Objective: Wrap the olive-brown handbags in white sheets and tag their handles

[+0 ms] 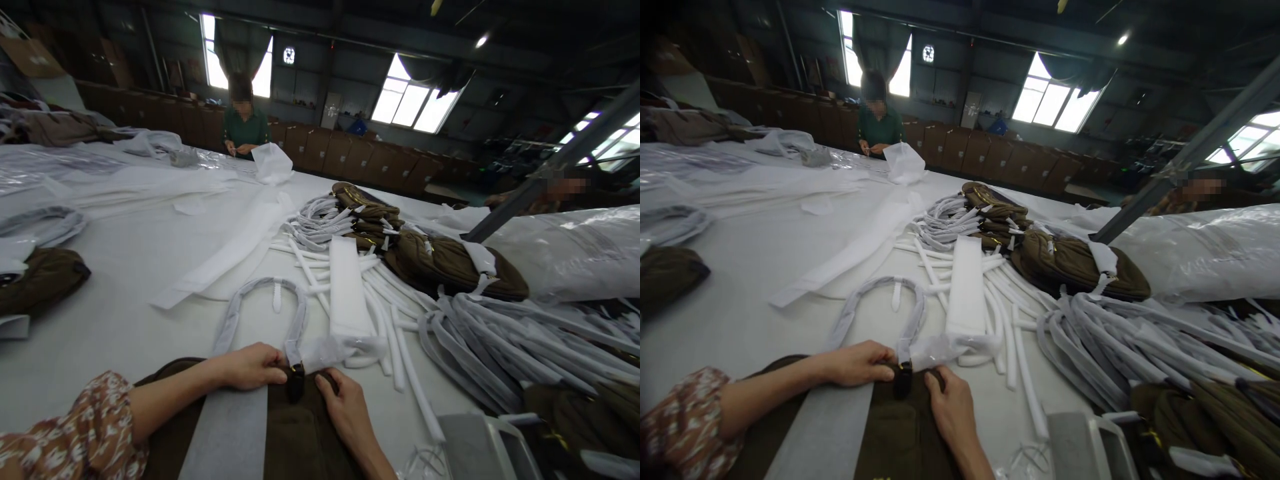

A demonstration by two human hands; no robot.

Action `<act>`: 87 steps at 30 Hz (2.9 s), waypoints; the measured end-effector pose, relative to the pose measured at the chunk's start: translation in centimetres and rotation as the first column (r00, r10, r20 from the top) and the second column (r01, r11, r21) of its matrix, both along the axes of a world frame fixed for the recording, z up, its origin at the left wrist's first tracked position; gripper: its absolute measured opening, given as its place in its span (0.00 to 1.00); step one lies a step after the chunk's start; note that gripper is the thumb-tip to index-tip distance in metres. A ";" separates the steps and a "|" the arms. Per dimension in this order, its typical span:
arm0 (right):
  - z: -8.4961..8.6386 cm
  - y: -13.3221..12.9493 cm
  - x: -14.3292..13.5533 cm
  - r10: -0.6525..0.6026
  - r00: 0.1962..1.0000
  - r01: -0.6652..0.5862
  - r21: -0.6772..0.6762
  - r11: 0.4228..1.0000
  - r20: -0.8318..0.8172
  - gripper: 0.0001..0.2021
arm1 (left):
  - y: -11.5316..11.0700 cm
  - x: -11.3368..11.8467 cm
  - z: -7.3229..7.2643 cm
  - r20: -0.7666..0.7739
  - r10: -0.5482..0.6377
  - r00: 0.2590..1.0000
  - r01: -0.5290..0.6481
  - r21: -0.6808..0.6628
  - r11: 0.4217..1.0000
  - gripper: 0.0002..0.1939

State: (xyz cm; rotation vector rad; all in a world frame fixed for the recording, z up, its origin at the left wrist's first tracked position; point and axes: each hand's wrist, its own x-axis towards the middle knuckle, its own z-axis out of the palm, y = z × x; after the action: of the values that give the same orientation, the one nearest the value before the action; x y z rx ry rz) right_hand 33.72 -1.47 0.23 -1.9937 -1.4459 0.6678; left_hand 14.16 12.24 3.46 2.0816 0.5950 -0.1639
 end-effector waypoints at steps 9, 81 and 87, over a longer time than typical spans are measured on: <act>2.2 -0.9 -2.1 -0.110 0.807 0.101 0.049 0.994 0.580 0.11 | -1.3 0.3 -0.2 -0.191 0.143 0.971 -0.076 0.321 0.944 0.20; 5.2 -9.0 -15.4 0.035 0.591 -0.557 0.376 0.740 0.806 0.24 | -3.1 -12.7 0.5 -0.021 0.550 0.835 -0.449 0.552 0.703 0.30; 0.8 -8.9 -16.7 0.080 0.568 -0.564 0.317 0.762 0.819 0.24 | -3.0 -12.1 -0.9 -0.059 0.578 0.814 -0.440 0.585 0.681 0.32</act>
State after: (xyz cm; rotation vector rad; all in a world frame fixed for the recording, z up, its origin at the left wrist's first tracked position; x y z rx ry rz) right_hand 17.01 -10.39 1.05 -1.5403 -2.2398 -0.5824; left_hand 2.02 9.25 2.56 2.3496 1.5132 0.1046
